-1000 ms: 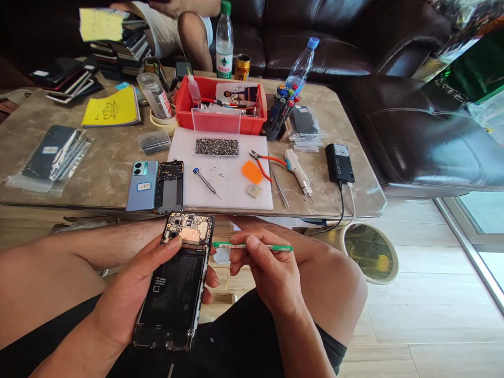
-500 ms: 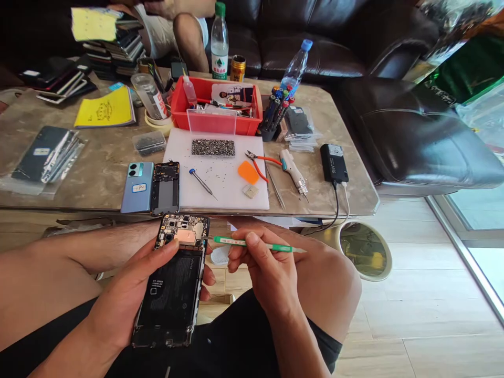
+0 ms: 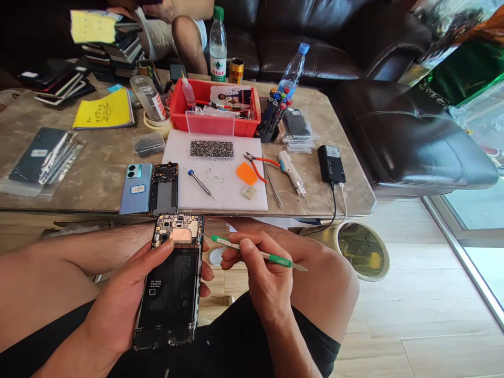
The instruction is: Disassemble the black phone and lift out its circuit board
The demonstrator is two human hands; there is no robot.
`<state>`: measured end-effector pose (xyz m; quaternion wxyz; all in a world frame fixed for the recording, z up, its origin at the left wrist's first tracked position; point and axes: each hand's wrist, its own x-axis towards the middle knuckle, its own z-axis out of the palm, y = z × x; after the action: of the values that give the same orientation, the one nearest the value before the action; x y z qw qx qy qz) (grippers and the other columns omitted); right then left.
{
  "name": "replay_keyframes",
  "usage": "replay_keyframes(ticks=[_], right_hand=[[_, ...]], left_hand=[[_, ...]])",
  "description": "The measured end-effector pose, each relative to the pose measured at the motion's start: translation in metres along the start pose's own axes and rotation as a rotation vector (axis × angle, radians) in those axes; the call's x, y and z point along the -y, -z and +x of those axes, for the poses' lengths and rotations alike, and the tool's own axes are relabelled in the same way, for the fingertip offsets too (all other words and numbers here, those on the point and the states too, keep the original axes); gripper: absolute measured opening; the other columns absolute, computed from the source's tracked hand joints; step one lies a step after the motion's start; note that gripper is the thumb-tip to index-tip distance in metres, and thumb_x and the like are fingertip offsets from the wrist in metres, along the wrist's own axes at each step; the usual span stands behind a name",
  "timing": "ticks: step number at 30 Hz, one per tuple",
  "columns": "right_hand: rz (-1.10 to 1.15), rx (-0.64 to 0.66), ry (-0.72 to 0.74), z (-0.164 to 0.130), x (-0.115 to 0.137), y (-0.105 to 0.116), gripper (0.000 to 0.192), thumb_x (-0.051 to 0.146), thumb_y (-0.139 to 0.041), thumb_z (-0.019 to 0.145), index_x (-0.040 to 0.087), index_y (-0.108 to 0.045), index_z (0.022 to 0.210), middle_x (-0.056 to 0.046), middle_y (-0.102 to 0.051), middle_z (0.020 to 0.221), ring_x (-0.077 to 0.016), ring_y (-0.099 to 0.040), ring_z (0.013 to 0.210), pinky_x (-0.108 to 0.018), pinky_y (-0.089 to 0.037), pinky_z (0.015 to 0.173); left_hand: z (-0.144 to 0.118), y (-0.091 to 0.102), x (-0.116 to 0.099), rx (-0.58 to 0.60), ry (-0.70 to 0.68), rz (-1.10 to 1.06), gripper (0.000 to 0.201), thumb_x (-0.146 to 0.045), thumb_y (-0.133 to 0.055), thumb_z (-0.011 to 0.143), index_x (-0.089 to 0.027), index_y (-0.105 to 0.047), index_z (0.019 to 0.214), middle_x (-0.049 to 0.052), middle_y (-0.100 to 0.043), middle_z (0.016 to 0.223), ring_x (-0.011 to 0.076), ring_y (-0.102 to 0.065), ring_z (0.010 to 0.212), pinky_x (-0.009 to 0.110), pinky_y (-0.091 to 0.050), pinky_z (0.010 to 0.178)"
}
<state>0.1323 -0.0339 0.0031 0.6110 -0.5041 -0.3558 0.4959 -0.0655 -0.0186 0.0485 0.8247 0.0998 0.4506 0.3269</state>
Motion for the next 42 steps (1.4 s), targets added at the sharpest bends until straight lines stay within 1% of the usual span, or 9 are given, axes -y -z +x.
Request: replay_keyframes(ticks=[6, 9, 13, 15, 20, 26, 32, 38, 42], right_hand=[[-0.059, -0.052, 0.069, -0.008, -0.007, -0.003, 0.019, 0.041, -0.08, 0.1, 0.023, -0.087, 0.097, -0.003, -0.078, 0.071, -0.0185, -0.075, 0.06, -0.03, -0.063, 0.059], [-0.127, -0.061, 0.133, -0.011, -0.004, -0.006, 0.018, 0.039, -0.078, 0.101, 0.024, -0.087, 0.097, -0.002, -0.078, 0.071, -0.0189, -0.076, 0.062, -0.031, -0.063, 0.06], [-0.235, -0.054, 0.187, -0.014, -0.001, -0.009, 0.016, 0.037, -0.076, 0.102, 0.026, -0.087, 0.098, -0.003, -0.081, 0.075, -0.0205, -0.078, 0.068, -0.033, -0.065, 0.063], [-0.137, -0.056, 0.123, -0.012, -0.002, -0.011, 0.018, 0.04, -0.078, 0.101, 0.025, -0.087, 0.097, -0.003, -0.079, 0.071, -0.0202, -0.076, 0.063, -0.032, -0.065, 0.061], [0.269, 0.017, -0.245, -0.003, -0.009, -0.016, 0.026, 0.045, -0.085, 0.093, 0.019, -0.083, 0.088, -0.002, -0.074, 0.063, -0.0163, -0.067, 0.051, -0.027, -0.059, 0.049], [0.354, 0.082, -0.302, 0.002, -0.01, -0.012, 0.029, 0.045, -0.086, 0.092, 0.017, -0.084, 0.084, -0.001, -0.069, 0.06, -0.0117, -0.061, 0.049, -0.02, -0.054, 0.049], [0.332, 0.113, -0.258, 0.002, -0.007, -0.009, 0.025, 0.045, -0.085, 0.093, 0.021, -0.086, 0.086, -0.002, -0.07, 0.06, -0.0126, -0.062, 0.052, -0.021, -0.054, 0.051], [0.22, 0.256, -0.068, 0.002, -0.007, 0.002, 0.019, 0.04, -0.083, 0.097, 0.024, -0.09, 0.09, -0.003, -0.073, 0.074, -0.0144, -0.068, 0.063, -0.026, -0.057, 0.061], [0.152, 0.341, -0.034, 0.003, -0.006, 0.009, 0.021, 0.042, -0.079, 0.101, 0.025, -0.09, 0.095, -0.003, -0.072, 0.076, -0.0144, -0.068, 0.067, -0.028, -0.058, 0.067]], left_hand=[[0.003, 0.002, 0.002, 0.023, 0.015, -0.036, 0.047, -0.048, -0.078, 0.097, -0.013, -0.072, 0.128, 0.018, -0.084, 0.094, 0.0295, -0.083, 0.078, 0.035, -0.066, 0.069], [0.002, 0.0, 0.002, -0.026, 0.001, -0.023, 0.046, -0.046, -0.077, 0.098, -0.012, -0.074, 0.128, 0.018, -0.085, 0.095, 0.029, -0.083, 0.077, 0.036, -0.066, 0.07], [0.004, 0.0, 0.005, -0.081, 0.003, -0.011, 0.052, -0.05, -0.081, 0.092, -0.015, -0.073, 0.13, 0.02, -0.086, 0.102, 0.0314, -0.082, 0.076, 0.037, -0.065, 0.062], [0.005, 0.002, 0.007, -0.079, 0.0, -0.017, 0.05, -0.051, -0.082, 0.091, -0.016, -0.074, 0.125, 0.019, -0.085, 0.098, 0.0313, -0.082, 0.073, 0.037, -0.065, 0.061], [0.006, 0.003, 0.008, -0.02, -0.03, -0.042, 0.037, -0.046, -0.081, 0.094, -0.015, -0.075, 0.114, 0.017, -0.084, 0.089, 0.0268, -0.08, 0.07, 0.035, -0.066, 0.068], [0.003, -0.001, 0.006, -0.014, 0.0, -0.028, 0.033, -0.044, -0.074, 0.1, -0.016, -0.073, 0.115, 0.018, -0.084, 0.091, 0.0273, -0.081, 0.073, 0.034, -0.065, 0.069], [-0.001, -0.005, 0.002, -0.04, -0.006, 0.013, 0.032, -0.044, -0.07, 0.102, -0.016, -0.07, 0.117, 0.02, -0.084, 0.092, 0.026, -0.08, 0.074, 0.031, -0.064, 0.066], [0.004, 0.003, 0.006, -0.038, -0.035, 0.026, 0.038, -0.047, -0.075, 0.098, -0.014, -0.072, 0.117, 0.021, -0.084, 0.093, 0.026, -0.081, 0.076, 0.029, -0.063, 0.064], [0.005, 0.005, 0.008, -0.045, -0.026, 0.017, 0.043, -0.049, -0.079, 0.095, -0.014, -0.072, 0.119, 0.021, -0.084, 0.095, 0.0286, -0.082, 0.081, 0.032, -0.065, 0.068]])
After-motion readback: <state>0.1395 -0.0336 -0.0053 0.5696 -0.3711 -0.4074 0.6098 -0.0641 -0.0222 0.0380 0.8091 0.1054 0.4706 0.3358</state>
